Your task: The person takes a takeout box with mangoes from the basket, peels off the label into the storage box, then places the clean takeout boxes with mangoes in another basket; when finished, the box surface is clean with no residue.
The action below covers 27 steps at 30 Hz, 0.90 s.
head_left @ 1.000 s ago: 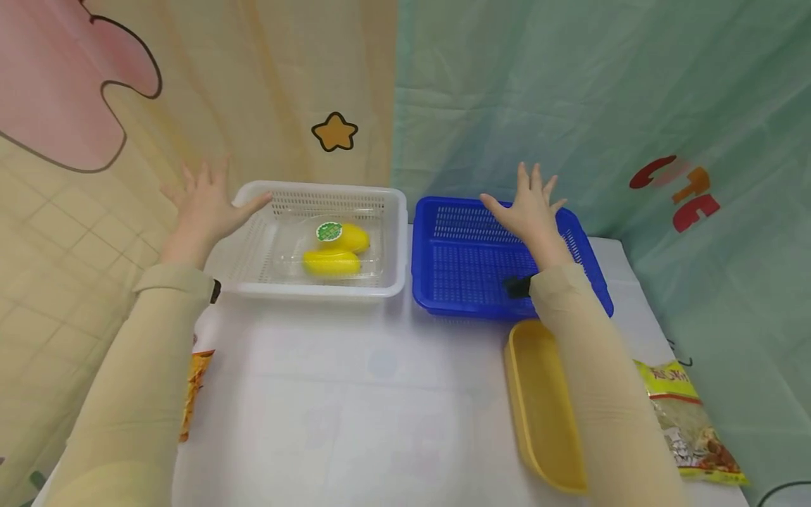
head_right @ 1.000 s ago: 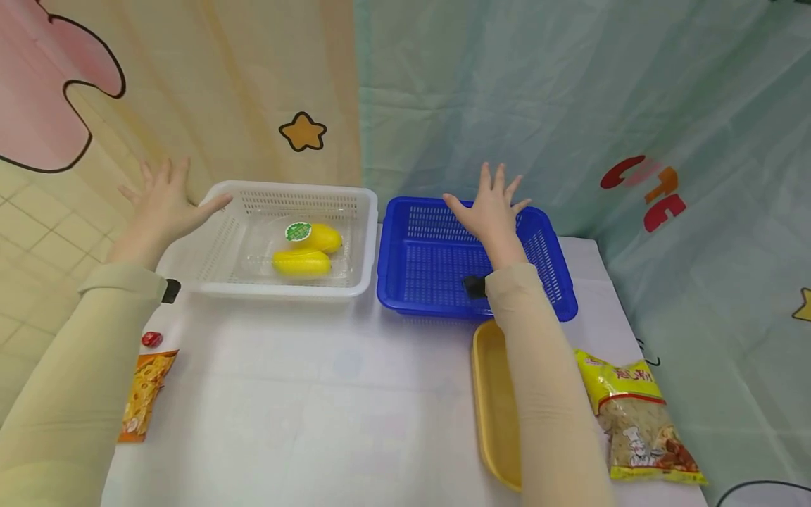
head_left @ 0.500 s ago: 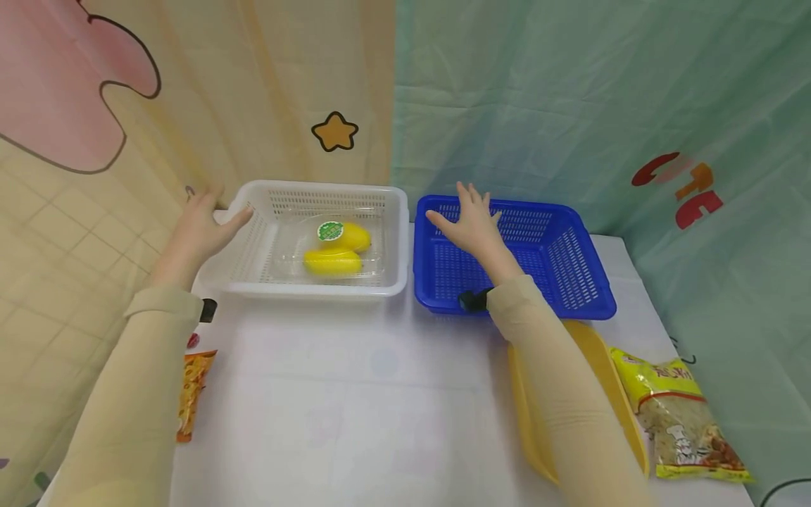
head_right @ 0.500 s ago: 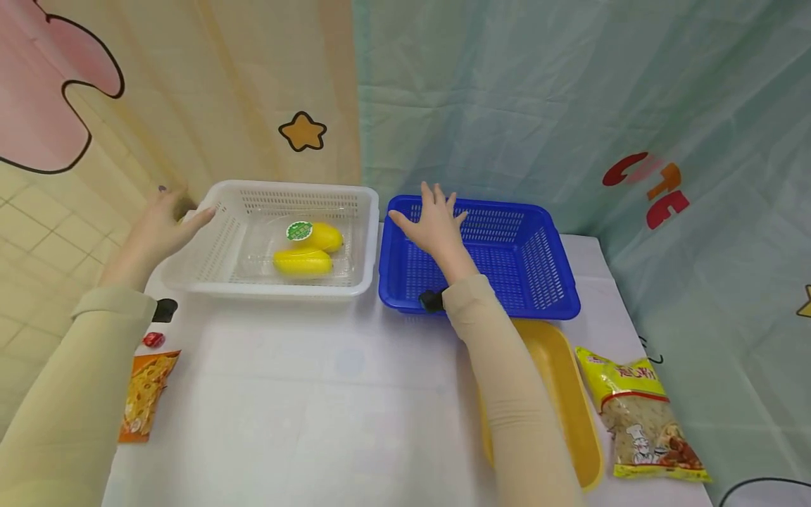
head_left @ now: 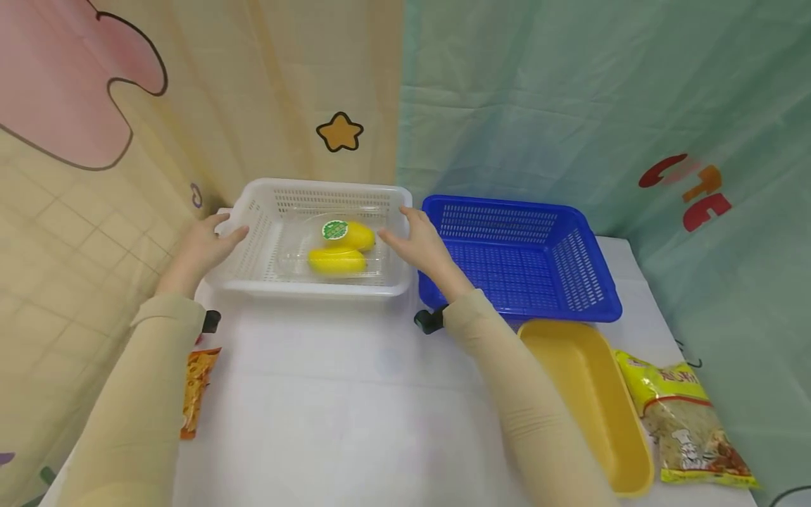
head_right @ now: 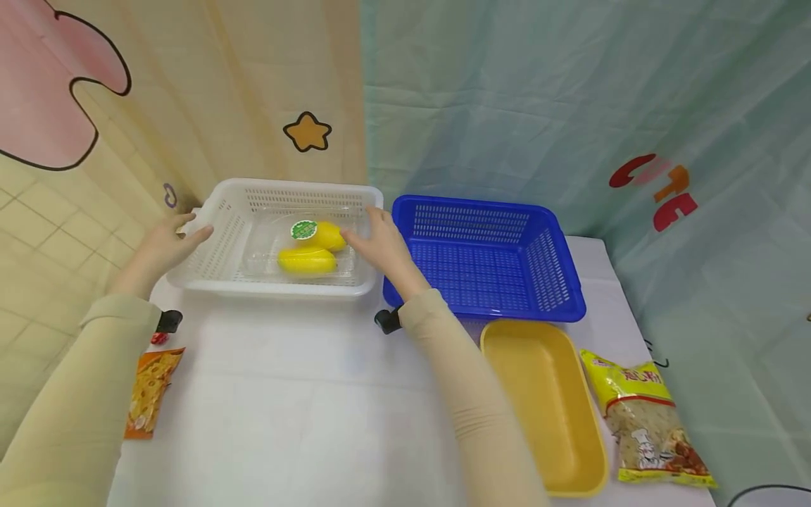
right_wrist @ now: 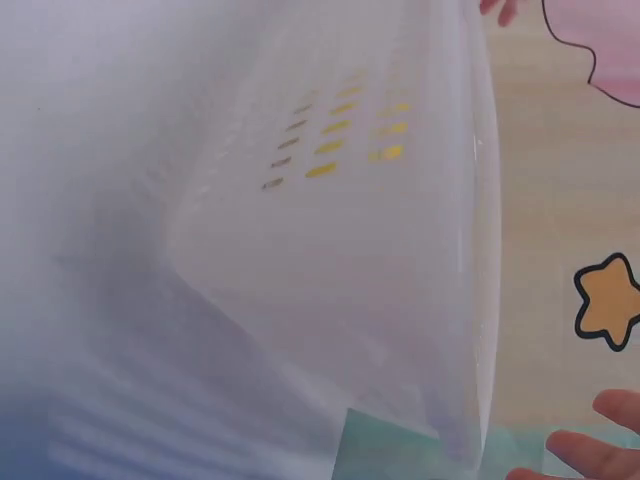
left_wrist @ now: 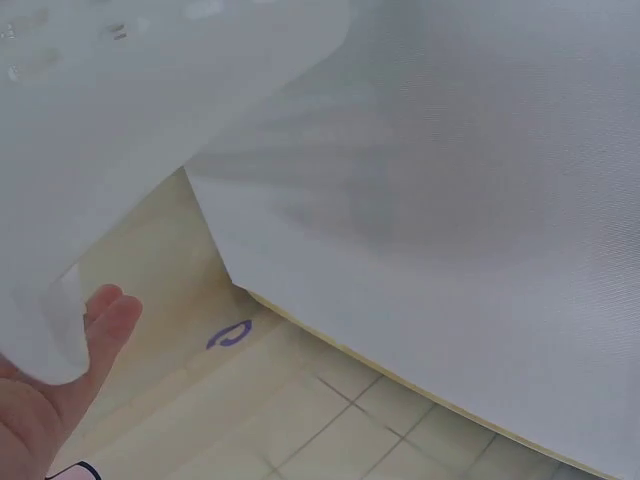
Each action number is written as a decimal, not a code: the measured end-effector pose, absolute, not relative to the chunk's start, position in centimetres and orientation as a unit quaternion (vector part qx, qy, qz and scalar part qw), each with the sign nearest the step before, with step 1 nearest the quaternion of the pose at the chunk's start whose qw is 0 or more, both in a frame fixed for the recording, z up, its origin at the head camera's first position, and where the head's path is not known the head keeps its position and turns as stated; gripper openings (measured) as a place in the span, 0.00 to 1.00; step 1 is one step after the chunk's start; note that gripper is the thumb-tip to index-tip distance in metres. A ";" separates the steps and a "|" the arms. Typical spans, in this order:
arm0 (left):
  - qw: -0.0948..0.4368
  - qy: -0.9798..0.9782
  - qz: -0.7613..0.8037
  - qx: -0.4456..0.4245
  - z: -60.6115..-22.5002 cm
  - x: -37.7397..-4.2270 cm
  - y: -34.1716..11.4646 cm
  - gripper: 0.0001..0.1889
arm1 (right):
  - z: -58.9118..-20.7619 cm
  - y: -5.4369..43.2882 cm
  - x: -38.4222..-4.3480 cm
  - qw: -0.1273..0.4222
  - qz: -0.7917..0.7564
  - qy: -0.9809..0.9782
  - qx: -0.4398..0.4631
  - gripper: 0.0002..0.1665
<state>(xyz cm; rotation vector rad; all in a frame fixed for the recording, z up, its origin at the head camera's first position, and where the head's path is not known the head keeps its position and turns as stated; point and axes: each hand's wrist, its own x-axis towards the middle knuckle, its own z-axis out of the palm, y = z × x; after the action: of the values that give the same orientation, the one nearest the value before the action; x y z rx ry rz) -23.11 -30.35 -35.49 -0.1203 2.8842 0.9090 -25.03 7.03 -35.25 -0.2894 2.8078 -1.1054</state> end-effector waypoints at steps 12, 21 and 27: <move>0.063 0.946 0.311 -0.067 -36.2 -21.8 -31.0 0.35 | -36.5 3.4 -25.0 0.070 -0.403 0.908 -0.086 0.42; 0.032 0.928 0.359 -0.092 -37.1 -21.8 -31.6 0.28 | -37.3 1.6 -25.3 0.084 -0.415 0.904 -0.049 0.43; 0.034 0.924 0.367 -0.104 -37.4 -22.4 -31.5 0.28 | -37.5 1.1 -25.5 0.095 -0.434 0.896 0.003 0.43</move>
<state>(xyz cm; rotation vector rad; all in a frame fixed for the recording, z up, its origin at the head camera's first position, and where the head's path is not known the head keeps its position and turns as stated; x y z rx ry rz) -22.39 -31.47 -37.37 -0.3188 2.8417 1.1295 -25.46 1.14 -37.45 0.0083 2.6562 -1.2850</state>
